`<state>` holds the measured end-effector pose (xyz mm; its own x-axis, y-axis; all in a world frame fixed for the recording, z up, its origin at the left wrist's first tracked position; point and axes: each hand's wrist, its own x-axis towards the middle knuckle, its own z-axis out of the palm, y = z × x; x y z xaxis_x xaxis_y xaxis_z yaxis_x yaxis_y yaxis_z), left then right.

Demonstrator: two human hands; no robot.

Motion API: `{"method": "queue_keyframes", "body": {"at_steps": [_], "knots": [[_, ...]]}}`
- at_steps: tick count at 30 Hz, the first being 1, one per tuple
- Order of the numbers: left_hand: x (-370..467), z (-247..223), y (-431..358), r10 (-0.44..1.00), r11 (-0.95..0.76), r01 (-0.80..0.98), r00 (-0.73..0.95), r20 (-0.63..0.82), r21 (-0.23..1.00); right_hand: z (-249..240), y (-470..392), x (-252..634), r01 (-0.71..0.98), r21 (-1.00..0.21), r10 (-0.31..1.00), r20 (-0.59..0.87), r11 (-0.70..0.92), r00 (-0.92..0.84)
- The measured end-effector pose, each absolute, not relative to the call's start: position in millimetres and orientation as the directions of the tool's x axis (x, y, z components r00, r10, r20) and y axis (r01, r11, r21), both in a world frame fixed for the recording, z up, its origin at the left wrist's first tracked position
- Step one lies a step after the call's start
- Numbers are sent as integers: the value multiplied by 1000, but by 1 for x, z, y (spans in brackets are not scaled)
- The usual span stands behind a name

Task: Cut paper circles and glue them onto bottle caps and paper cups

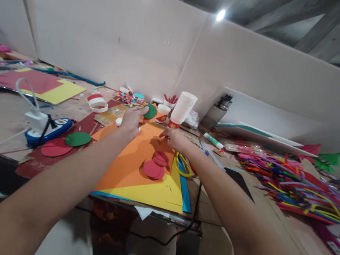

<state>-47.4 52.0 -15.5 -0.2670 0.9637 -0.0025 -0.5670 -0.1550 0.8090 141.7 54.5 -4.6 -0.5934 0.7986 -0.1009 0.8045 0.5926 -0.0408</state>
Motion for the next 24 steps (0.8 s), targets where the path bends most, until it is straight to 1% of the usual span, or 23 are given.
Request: {"method": "queue_keyframes", "body": {"at_steps": [3, 7, 11, 15, 20, 24], "knots": [[-46, -16, 51, 968, -148, -565, -253, 0, 812, -3, 48, 138, 852, -4, 845, -125, 523, -520], [-47, -16, 50, 970, -153, -561, -244, 14, 813, -1, 36, 117, 875, 10, 862, -180, 484, -475], [-49, -17, 51, 970, -156, -547, -241, 23, 823, 8, 30, 95, 895, 50, 883, -200, 442, -425], [-49, -17, 52, 969, -155, -542, -247, 20, 826, 13, 33, 80, 904, 99, 894, -227, 416, -387], [-48, -16, 52, 970, -158, -556, -244, 21, 816, 8, 50, 64, 899, 165, 893, -279, 406, -352], [-48, -16, 52, 972, -149, -570, -236, 13, 808, 3, 63, 57, 902, 171, 889, -319, 396, -329]]}}
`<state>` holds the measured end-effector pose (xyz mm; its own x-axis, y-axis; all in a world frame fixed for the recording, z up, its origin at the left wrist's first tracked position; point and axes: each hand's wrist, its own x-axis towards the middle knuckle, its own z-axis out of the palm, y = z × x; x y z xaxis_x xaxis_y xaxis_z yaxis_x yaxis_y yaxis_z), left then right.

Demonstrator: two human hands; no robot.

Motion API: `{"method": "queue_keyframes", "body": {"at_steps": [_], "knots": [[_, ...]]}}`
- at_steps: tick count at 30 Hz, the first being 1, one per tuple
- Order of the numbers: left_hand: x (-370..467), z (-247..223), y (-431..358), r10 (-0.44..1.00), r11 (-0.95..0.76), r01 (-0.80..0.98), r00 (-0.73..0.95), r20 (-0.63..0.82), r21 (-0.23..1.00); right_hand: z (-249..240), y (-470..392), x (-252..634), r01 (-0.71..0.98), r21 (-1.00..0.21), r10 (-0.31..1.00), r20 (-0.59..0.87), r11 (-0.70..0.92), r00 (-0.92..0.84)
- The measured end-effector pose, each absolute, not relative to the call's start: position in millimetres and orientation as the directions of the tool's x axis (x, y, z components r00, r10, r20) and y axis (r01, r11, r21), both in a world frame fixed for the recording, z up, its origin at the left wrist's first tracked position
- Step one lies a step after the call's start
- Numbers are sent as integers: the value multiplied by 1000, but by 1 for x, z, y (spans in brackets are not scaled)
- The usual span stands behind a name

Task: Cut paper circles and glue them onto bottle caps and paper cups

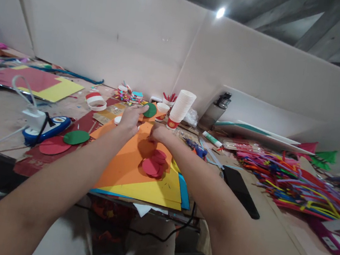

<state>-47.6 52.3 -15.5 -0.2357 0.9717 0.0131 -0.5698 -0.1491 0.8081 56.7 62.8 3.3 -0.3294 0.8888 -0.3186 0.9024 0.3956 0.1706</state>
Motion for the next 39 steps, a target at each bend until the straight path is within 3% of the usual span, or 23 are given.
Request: {"method": "queue_keyframes", "body": {"at_steps": [6, 14, 15, 17, 19, 21, 24, 26, 27, 31, 39], "knots": [[-49, -16, 52, 972, -149, -567, -234, 15, 810, 1, 64, 64, 938, 54, 895, -321, 343, -308], [-58, -16, 60, 939, -184, -589, -343, -37, 787, 35, 15, 101, 866, -330, 873, -186, 376, -450], [-59, -16, 61, 936, -187, -589, -349, -38, 786, 43, 1, 104, 814, -403, 834, -185, 419, -520], [-60, -16, 62, 933, -197, -589, -357, -34, 783, 55, -28, 108, 562, -683, 571, -253, 467, -781], [-60, -16, 62, 931, -206, -591, -363, -29, 780, 59, -44, 107, 469, -772, 401, -303, 429, -865], [-59, -15, 62, 933, -211, -595, -360, -22, 775, 54, -41, 104, 511, -690, 577, -164, 513, -800], [-58, -14, 61, 936, -214, -602, -353, -16, 769, 32, -7, 99, 720, -420, 808, 58, 553, -586], [-58, -14, 60, 937, -208, -604, -349, -21, 770, 16, 18, 95, 847, -234, 873, 20, 477, -487], [-58, -15, 61, 937, -205, -602, -349, -23, 771, 10, 29, 92, 869, -201, 887, -8, 452, -462], [-60, -16, 61, 942, -198, -595, -336, -17, 779, -7, 47, 79, 884, -165, 890, -63, 437, -452], [-58, -18, 60, 968, -145, -601, -249, -13, 786, -6, 39, 71, 875, -171, 886, -20, 454, -464]]}}
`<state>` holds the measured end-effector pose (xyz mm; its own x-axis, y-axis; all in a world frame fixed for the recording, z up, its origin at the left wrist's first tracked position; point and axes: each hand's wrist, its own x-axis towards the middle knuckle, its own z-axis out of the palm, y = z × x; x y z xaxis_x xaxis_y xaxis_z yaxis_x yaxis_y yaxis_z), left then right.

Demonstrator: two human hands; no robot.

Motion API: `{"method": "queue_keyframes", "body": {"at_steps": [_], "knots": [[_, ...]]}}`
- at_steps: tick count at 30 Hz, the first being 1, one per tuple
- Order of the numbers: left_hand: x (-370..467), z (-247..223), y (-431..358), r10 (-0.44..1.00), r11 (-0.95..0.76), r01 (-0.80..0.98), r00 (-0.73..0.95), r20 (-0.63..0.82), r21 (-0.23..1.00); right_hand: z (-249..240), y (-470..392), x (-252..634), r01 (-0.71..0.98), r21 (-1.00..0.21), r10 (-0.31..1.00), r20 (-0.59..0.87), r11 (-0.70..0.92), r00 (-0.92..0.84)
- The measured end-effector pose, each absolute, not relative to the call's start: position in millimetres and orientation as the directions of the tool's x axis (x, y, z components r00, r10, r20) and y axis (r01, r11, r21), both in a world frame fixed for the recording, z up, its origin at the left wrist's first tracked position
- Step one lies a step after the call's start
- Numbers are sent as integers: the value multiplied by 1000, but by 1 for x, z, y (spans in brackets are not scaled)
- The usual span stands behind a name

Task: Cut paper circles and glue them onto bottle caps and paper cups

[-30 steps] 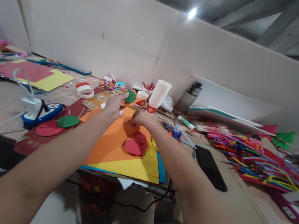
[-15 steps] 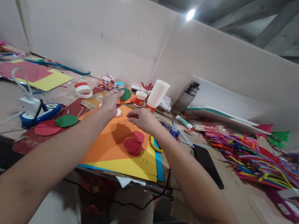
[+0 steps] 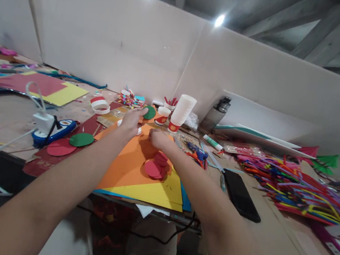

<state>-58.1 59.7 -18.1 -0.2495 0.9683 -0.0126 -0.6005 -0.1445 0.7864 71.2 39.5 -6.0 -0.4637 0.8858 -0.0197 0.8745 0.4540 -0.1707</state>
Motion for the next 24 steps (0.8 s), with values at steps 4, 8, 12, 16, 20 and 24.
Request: {"method": "queue_keyframes", "body": {"at_steps": [4, 8, 12, 16, 20, 24], "knots": [[-56, -16, 57, 957, -154, -589, -290, -30, 793, 29, -8, 93, 805, -257, 832, -4, 535, -555], [-51, -13, 52, 961, -143, -568, -276, -24, 811, 57, -65, 114, 342, -813, 320, -203, 472, -925], [-41, -7, 39, 988, -144, -584, -125, 87, 799, 39, -58, 125, 244, -902, 819, 176, 357, -546], [-27, -2, 22, 984, -132, -596, 15, 175, 792, 7, -23, 131, 84, -967, 971, 238, 239, -22], [-14, -4, 11, 963, -121, -584, 126, 237, 802, -3, -20, 131, 19, -972, 968, 230, 233, -103], [-8, -5, 7, 969, -56, -591, 162, 186, 805, -5, -22, 135, 7, -966, 966, 258, 258, -33]]}}
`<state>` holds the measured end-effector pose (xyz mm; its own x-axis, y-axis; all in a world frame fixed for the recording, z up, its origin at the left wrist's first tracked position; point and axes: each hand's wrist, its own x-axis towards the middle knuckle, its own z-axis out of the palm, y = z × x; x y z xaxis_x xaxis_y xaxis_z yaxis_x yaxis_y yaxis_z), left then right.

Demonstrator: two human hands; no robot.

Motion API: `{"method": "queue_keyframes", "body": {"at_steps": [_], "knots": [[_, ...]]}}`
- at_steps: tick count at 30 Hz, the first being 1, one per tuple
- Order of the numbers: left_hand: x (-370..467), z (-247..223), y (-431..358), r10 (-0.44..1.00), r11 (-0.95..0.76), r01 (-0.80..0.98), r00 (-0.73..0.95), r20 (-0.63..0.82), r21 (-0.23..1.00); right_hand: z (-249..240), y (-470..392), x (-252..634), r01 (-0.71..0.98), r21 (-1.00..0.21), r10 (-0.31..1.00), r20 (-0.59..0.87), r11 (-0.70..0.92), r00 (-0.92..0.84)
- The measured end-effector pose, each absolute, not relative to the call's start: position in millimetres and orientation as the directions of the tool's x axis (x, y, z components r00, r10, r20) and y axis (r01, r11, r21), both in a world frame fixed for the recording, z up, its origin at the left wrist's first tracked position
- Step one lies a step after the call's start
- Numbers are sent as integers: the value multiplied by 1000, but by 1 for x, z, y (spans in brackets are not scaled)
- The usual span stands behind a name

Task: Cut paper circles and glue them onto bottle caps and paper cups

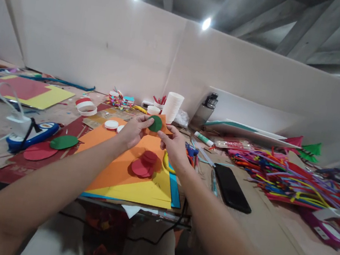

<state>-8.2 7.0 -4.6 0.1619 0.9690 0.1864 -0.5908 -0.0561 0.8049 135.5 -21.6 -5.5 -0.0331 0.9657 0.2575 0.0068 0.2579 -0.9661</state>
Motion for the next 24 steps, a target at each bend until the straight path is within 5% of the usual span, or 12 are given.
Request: {"method": "queue_keyframes", "body": {"at_steps": [9, 13, 17, 24], "knots": [[-22, -1, 15, 998, -60, -606, -19, 61, 793, -13, 0, 156, -205, -947, 961, 216, 249, 171], [-21, -6, 16, 999, -36, -618, -2, 44, 786, -14, 4, 161, 46, -900, 873, 432, 433, 225], [-23, -8, 21, 997, -71, -657, -55, 46, 750, -10, -1, 167, 399, -704, 667, 700, 587, 254], [-26, -10, 27, 997, -72, -685, -40, 62, 725, -6, -11, 165, 526, -545, 569, 811, 653, 133]]}}
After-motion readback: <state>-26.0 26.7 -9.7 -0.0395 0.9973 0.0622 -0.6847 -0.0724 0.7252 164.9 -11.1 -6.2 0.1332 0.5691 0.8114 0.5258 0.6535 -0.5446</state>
